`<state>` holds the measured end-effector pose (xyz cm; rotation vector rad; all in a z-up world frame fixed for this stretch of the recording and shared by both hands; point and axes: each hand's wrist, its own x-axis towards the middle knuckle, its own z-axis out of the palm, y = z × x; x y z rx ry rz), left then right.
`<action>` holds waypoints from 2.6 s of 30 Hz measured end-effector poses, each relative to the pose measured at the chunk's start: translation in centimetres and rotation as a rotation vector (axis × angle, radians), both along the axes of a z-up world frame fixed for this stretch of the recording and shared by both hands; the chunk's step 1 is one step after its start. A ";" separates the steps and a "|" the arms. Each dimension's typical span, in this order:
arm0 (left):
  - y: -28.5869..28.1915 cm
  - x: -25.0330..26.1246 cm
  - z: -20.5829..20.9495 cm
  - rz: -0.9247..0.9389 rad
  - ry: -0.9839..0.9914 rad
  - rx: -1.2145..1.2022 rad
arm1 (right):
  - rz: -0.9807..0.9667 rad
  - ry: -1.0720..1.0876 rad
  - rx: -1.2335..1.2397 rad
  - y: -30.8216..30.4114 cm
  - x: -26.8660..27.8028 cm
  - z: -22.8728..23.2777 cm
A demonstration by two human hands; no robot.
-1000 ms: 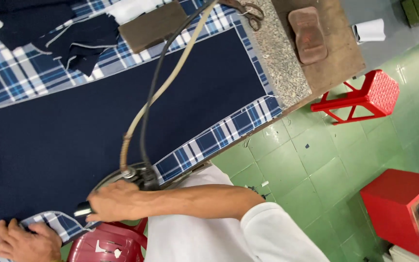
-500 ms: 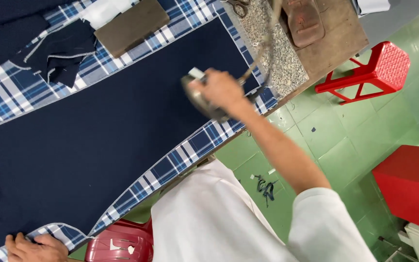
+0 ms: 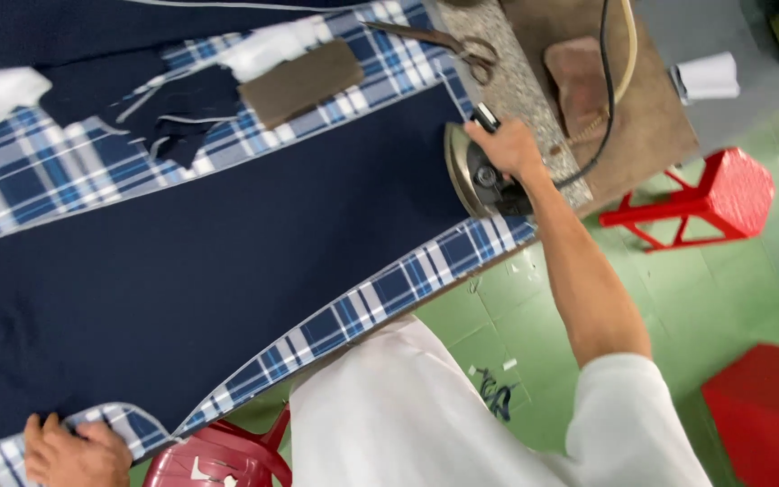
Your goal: The person irons a large piece of dark blue fabric on a plaid-covered table using a steam iron. They smooth the fabric with their hands, use a rectangular block to press the edges, and flip the fabric over to iron the other side.
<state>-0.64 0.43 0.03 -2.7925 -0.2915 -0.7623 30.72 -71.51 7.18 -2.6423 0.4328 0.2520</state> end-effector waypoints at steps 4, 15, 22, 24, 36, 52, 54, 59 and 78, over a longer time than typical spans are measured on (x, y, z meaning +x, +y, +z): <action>0.5 0.2 -0.4 -0.019 -0.034 -0.065 | 0.009 0.201 0.103 7.3 -2.2 3.1; 1.1 0.3 -0.9 0.074 0.039 -0.124 | 0.732 0.467 0.133 35.1 -9.8 9.8; 0.8 0.5 -0.6 0.119 0.061 -0.285 | 1.006 0.325 0.283 48.4 -8.9 7.6; 0.9 0.6 -0.5 0.118 0.021 -0.260 | 1.030 0.285 0.292 51.2 -7.4 7.2; 1.4 0.1 -1.2 0.124 -0.006 -0.196 | 0.775 0.102 0.261 52.3 0.7 3.8; -26.6 18.8 -0.4 -0.491 0.152 -0.402 | 0.221 0.121 0.193 21.8 1.3 4.2; -27.5 19.3 -0.8 -0.526 0.222 -0.338 | 0.131 0.102 0.202 17.7 1.6 3.6; -27.3 19.3 -1.2 -0.479 0.331 -0.332 | 0.011 0.028 0.164 10.5 0.6 4.7; -27.3 19.5 -1.6 -0.417 0.397 -0.302 | 0.123 0.109 0.287 1.9 3.0 2.1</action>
